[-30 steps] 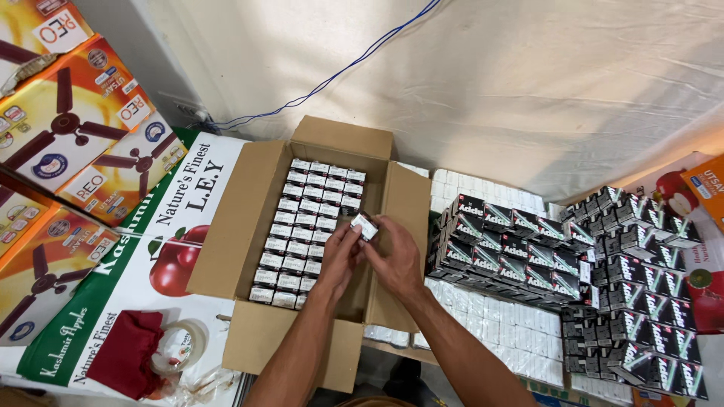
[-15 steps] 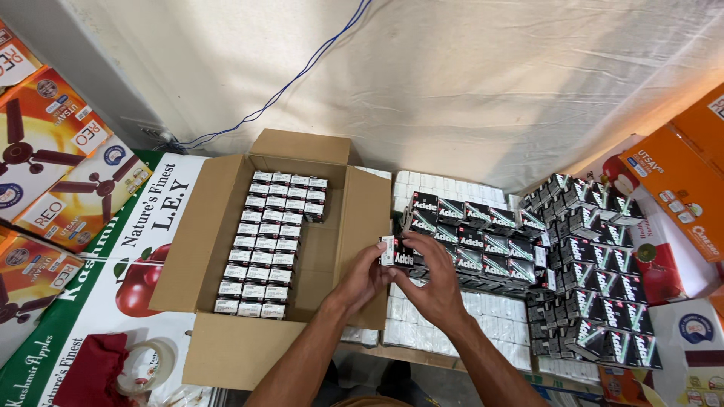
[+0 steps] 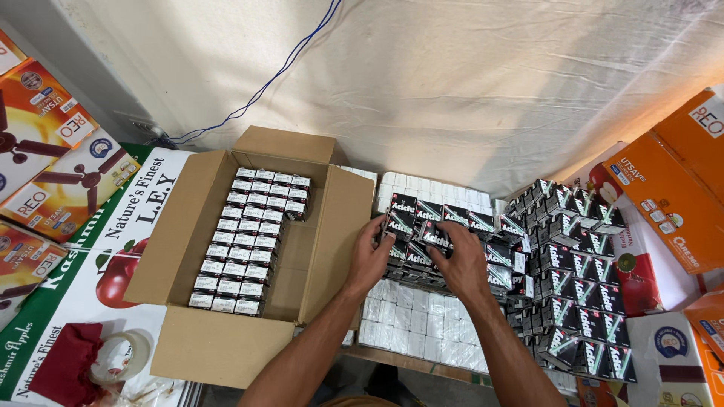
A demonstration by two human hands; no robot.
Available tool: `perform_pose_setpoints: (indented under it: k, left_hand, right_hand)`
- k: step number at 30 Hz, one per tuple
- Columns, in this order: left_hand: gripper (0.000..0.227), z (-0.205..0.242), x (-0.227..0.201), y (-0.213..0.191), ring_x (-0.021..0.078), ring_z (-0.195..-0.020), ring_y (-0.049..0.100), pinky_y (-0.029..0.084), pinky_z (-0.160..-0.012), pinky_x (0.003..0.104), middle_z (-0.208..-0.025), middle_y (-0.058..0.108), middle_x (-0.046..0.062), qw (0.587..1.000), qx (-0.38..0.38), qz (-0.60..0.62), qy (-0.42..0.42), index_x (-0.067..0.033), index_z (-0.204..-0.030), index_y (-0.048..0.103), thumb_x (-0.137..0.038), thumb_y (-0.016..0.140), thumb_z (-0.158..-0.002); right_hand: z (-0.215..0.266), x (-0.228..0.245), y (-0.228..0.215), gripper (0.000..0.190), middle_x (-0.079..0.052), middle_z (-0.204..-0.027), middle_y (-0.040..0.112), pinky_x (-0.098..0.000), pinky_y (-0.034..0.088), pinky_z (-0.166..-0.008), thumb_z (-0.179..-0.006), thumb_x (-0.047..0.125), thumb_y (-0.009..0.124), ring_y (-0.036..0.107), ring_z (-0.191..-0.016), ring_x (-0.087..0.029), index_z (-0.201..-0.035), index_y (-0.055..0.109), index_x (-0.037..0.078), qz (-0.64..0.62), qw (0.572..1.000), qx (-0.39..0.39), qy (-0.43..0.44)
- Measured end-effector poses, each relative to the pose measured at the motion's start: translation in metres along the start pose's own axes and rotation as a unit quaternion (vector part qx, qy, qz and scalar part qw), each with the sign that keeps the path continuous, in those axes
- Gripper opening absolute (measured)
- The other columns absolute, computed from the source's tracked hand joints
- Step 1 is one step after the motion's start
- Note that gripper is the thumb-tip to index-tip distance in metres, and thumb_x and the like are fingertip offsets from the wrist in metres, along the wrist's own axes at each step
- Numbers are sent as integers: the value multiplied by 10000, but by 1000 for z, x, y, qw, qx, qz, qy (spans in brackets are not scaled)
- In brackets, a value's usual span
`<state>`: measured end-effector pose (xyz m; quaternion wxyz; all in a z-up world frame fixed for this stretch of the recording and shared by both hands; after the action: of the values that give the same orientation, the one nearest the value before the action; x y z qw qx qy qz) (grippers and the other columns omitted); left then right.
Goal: The person repeatedly picks small black and white boxes from a larger cardboard box and places them onto a growing stack on the table. The hands handle the boxes one at a time, arranging them in neat rows. The task continues throughout the clip without visible completion.
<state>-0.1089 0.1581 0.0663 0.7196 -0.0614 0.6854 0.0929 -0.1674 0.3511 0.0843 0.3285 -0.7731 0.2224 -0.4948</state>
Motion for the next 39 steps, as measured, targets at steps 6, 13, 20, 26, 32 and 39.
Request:
perform_pose_setpoints:
  k: [6, 13, 20, 26, 32, 39]
  left_hand:
    - [609, -18, 43, 6, 522, -1486, 244, 279, -1205, 652, -1555, 323, 347, 998, -8, 35, -55, 20, -1571, 297, -270, 501, -1075]
    - [572, -15, 54, 4, 472, -1438, 396, 390, -1147, 600, -1477, 486, 319, 996, -35, 41, -74, -26, -1537, 431, -278, 550, -1038]
    - [548, -17, 60, 0, 502, -1409, 418, 401, -1119, 619, -1468, 488, 343, 997, -38, 42, -51, -26, -1534, 449, -271, 533, -1051]
    - [547, -13, 56, -6, 485, -1416, 410, 388, -1135, 600, -1475, 490, 331, 996, -48, 63, -40, -9, -1518, 473, -265, 569, -1044]
    - [530, -5, 44, -20, 480, -1444, 362, 364, -1167, 592, -1478, 490, 333, 994, -66, 84, -34, -10, -1490, 511, -218, 580, -1007]
    - [460, 8, 45, -71, 324, -1327, 561, 495, -1078, 460, -1401, 616, 253, 988, -124, 91, -2, -35, -1400, 622, -138, 629, -952]
  right_hand:
    - [-2, 11, 14, 419, -157, -1326, 605, -572, 577, -873, -846, 56, 787, 652, -1119, -453, -1245, 663, 89, -5, 998, -17, -60]
    - [3, -13, 22, 353, -130, -1274, 584, -532, 611, -860, -872, 42, 763, 679, -1094, -414, -1209, 672, 93, -19, 998, -21, -55]
    - [2, -19, 21, 283, -114, -1245, 615, -521, 614, -851, -880, 63, 764, 718, -1035, -376, -1154, 705, 104, -29, 998, -30, -54]
    - [5, 5, 1, 233, -127, -1228, 613, -550, 603, -861, -935, 33, 680, 702, -1059, -396, -1162, 691, 80, -57, 995, -43, -66]
    - [19, 33, 24, 198, -79, -1133, 669, -462, 604, -866, -920, 38, 704, 726, -1054, -333, -1103, 737, 105, -95, 989, -38, -110]
    - [35, 124, 72, 220, -107, -1088, 689, -494, 590, -877, -911, -1, 676, 707, -1068, -363, -1111, 715, 84, -129, 970, 62, -194]
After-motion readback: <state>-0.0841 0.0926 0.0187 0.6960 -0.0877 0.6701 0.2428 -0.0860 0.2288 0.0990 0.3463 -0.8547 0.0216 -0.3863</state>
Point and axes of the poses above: each hand's wrist, its own z-axis away from the middle knuckle, its own y-axis out of the palm, x = y × z, the point moved 9 cm from there along -z, towards the middle knuckle
